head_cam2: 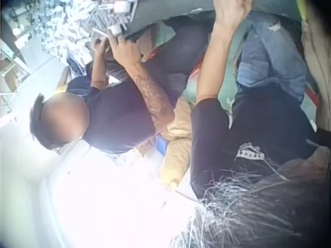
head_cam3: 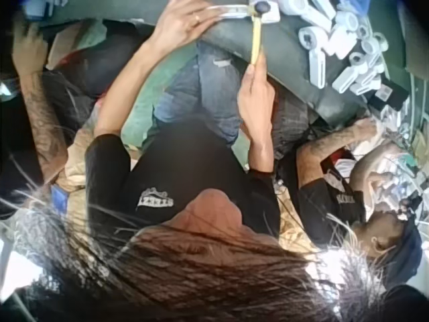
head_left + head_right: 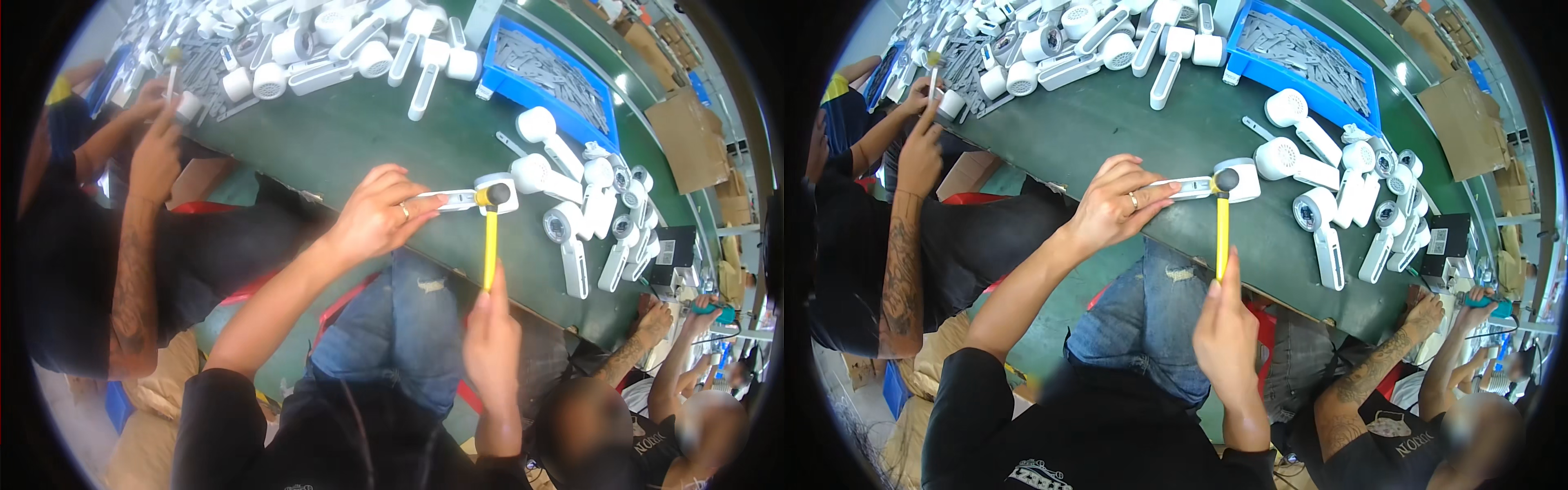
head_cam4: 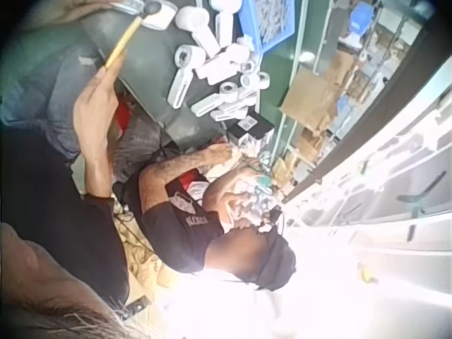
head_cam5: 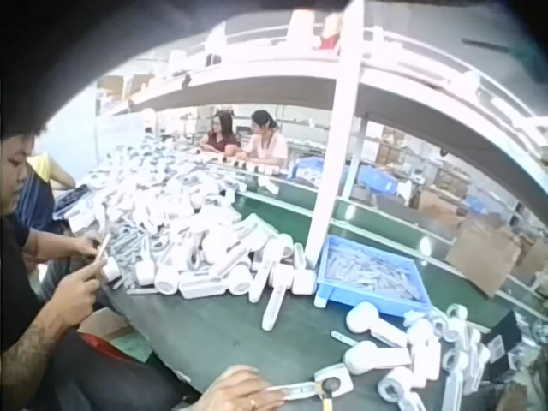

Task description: Use a hammer to assemble white plastic components on an assembly line.

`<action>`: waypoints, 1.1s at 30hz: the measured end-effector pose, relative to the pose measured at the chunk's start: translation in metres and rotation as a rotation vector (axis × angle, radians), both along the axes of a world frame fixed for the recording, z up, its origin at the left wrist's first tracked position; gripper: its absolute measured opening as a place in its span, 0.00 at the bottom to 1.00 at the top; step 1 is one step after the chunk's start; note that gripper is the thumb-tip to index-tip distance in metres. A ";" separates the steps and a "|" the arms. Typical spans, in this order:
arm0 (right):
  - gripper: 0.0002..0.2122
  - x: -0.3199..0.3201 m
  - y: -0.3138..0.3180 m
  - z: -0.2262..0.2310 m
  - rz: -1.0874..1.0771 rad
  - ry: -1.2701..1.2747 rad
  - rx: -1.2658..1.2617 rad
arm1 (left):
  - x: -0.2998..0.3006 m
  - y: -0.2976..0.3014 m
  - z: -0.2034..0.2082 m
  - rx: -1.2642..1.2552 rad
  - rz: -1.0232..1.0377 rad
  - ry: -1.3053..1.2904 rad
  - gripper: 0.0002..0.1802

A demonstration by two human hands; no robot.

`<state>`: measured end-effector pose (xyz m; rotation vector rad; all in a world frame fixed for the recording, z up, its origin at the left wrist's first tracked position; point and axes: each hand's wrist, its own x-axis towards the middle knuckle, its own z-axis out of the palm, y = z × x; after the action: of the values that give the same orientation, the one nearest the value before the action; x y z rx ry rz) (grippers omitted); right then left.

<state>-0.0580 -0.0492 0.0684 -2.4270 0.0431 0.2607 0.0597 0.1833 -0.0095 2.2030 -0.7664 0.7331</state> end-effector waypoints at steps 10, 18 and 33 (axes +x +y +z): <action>0.26 -0.005 0.004 0.034 -0.038 0.017 0.067 | 0.004 0.001 -0.004 -0.068 -0.002 0.069 0.17; 0.26 -0.005 0.013 0.021 0.055 -0.109 0.080 | -0.002 0.001 0.001 -0.203 0.038 0.377 0.51; 0.28 0.004 0.026 0.014 0.276 -0.095 -0.081 | 0.000 0.000 0.001 -0.118 0.134 0.571 0.66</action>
<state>-0.0544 -0.0236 0.0825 -2.5203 -0.3318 0.2703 0.0595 0.1831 -0.0080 2.2063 -0.2820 0.1757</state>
